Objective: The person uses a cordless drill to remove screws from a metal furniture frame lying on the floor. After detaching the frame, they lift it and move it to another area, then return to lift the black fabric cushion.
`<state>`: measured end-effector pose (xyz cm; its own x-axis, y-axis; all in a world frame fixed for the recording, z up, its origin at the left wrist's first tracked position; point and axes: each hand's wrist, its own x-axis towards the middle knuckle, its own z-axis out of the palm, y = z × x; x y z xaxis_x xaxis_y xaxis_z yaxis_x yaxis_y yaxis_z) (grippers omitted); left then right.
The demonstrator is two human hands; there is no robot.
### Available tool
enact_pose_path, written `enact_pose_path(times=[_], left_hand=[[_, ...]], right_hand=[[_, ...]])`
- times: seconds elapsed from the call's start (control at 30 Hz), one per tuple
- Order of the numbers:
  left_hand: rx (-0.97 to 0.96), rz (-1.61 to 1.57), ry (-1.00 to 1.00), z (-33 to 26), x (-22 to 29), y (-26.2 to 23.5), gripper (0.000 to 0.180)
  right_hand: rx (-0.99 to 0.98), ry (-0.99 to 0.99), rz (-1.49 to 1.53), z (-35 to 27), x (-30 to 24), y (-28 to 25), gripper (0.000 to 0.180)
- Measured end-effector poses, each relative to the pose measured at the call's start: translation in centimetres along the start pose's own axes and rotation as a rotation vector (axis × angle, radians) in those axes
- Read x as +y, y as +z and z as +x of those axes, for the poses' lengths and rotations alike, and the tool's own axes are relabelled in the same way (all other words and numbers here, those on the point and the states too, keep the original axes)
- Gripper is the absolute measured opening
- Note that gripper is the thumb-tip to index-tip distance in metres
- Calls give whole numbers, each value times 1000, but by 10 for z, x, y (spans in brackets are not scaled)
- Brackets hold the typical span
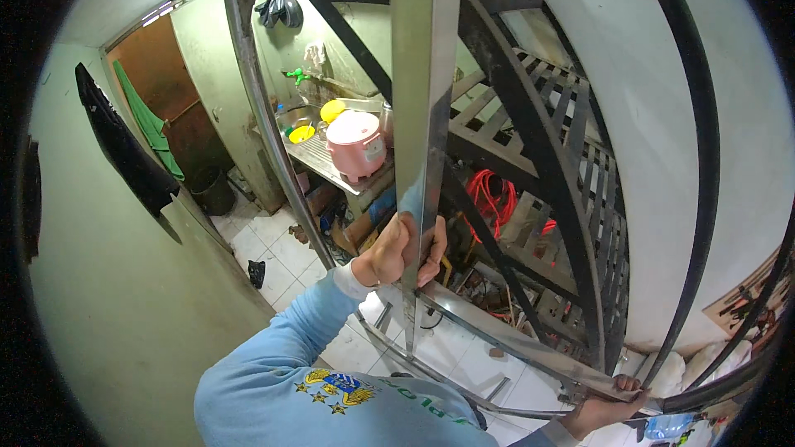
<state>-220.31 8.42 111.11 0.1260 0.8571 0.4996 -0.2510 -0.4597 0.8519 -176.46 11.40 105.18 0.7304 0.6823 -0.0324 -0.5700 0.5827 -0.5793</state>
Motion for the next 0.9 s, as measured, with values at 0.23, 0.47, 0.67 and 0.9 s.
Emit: enact_pose_path(times=[0.23,0.47,0.67,0.9], left_hand=[[7,-28,-5,42,-23,-2,87],[84,-69,-4,63,-34,7,83],[2,9,-17,65,-42,1,85],[311,401,219,65,-68,14,75]], right_hand=[[-63,70,73,47,22,1,27],[-25,-1,3,43,22,31,29],[-42,-7,55,67,36,21,26],[56,69,-229,69,24,15,30]])
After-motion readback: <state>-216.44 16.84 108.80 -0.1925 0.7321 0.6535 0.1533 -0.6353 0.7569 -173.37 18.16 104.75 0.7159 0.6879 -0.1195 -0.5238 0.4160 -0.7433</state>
